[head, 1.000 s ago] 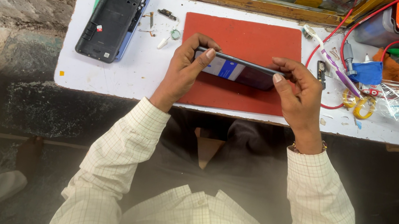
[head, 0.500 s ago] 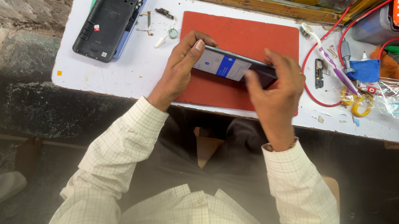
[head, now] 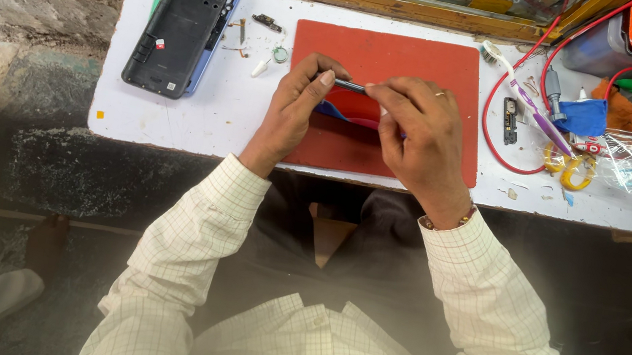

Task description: The person cleans the exposed internals of a disassembled smartphone with a blue cloth and a toothbrush, then aligns the back cover over the phone body and presses it into place. They power the phone on, tap and swipe on the screen to test it, then set the phone on the mat and reach for an item at the side of the bench.

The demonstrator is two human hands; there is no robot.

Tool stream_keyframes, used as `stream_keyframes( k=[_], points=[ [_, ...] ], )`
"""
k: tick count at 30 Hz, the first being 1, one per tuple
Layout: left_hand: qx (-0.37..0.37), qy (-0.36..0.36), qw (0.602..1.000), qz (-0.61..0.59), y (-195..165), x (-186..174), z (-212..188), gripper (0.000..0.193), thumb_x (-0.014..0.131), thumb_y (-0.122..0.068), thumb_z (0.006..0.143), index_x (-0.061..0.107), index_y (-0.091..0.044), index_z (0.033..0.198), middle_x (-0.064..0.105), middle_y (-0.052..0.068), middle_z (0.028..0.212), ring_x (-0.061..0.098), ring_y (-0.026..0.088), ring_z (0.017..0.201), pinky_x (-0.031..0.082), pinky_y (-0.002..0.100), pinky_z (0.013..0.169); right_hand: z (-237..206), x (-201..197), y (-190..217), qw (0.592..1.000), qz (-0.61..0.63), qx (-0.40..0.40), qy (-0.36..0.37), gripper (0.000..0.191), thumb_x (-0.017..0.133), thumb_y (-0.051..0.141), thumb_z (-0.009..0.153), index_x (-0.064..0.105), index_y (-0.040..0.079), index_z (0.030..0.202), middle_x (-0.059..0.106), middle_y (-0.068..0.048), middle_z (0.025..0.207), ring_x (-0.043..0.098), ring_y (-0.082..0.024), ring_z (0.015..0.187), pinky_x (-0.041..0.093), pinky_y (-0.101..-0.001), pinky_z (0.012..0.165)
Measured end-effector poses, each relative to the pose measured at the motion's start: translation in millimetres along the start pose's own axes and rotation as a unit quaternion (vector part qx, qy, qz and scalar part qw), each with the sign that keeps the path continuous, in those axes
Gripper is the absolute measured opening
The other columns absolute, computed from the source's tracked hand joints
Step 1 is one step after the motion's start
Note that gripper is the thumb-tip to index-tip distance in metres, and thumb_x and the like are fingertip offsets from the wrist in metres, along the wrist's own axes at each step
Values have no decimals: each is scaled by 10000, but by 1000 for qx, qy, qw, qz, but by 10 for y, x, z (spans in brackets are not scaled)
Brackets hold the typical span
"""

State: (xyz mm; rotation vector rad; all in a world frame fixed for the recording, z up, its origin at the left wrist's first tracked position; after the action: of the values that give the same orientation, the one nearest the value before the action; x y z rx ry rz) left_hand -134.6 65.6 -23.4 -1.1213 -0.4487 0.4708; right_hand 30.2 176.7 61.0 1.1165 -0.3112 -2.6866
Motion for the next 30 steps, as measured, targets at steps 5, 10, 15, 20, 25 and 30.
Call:
stream_keyframes(
  k=[5, 10, 15, 20, 25, 30],
  points=[
    [23, 8, 1000, 0, -42, -2, -15, 293, 448, -283, 1120, 621, -48, 1152, 651, 37, 1097, 563, 121, 1049, 449, 272, 972, 80, 31, 13, 1000, 6, -5, 22, 295, 652, -62, 886, 731, 80, 1133, 680, -34, 1029, 620, -214, 831, 456, -382, 798],
    [19, 10, 1000, -2, -51, -9, -13, 297, 440, -276, 1117, 615, -39, 1156, 648, 45, 1104, 566, 130, 1067, 447, 275, 984, 102, 30, 3, 1000, 9, -5, 29, 275, 660, -61, 894, 739, 76, 1119, 683, -27, 1008, 624, -204, 822, 453, -373, 780],
    [38, 13, 999, -20, -6, -14, -2, 274, 441, -253, 1126, 609, -40, 1161, 643, 33, 1113, 563, 114, 1068, 446, 260, 989, 133, 2, -23, 999, 9, -10, 42, 273, 668, -53, 898, 751, 78, 1122, 692, -36, 989, 640, -219, 817, 471, -377, 754],
    [-8, -11, 1000, -3, 80, -27, 8, 270, 502, -271, 1128, 645, -42, 1130, 570, -15, 929, 458, 77, 849, 409, 224, 788, 95, -150, -179, 985, 126, 92, 80, 347, 708, 37, 954, 675, 16, 1298, 722, -102, 1096, 697, -201, 898, 563, -334, 785],
    [31, 6, 999, -25, 16, 25, 130, 213, 546, -240, 1116, 618, -43, 1153, 604, -15, 1023, 485, 71, 906, 434, 218, 837, -54, -243, -436, 955, 114, 209, 175, 394, 811, 86, 825, 712, 8, 1199, 754, -155, 953, 726, -214, 776, 558, -329, 709],
    [66, 35, 996, -39, -174, 119, 397, 249, 582, -285, 1129, 560, -46, 1196, 634, 19, 1100, 549, 93, 1010, 465, 242, 938, -224, -174, -502, 965, 141, 212, 59, 308, 786, 18, 863, 703, -27, 1156, 767, -135, 951, 737, -161, 825, 564, -287, 757]
  ],
)
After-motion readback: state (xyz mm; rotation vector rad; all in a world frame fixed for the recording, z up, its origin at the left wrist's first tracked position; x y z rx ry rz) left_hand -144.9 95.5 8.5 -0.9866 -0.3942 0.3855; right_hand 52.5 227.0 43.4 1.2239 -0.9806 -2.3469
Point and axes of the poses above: each hand's wrist, its own z-axis towards the middle knuckle, its own x-axis out of the palm, y = z × x, the point moved 2 cm from there along z, towards the middle knuckle
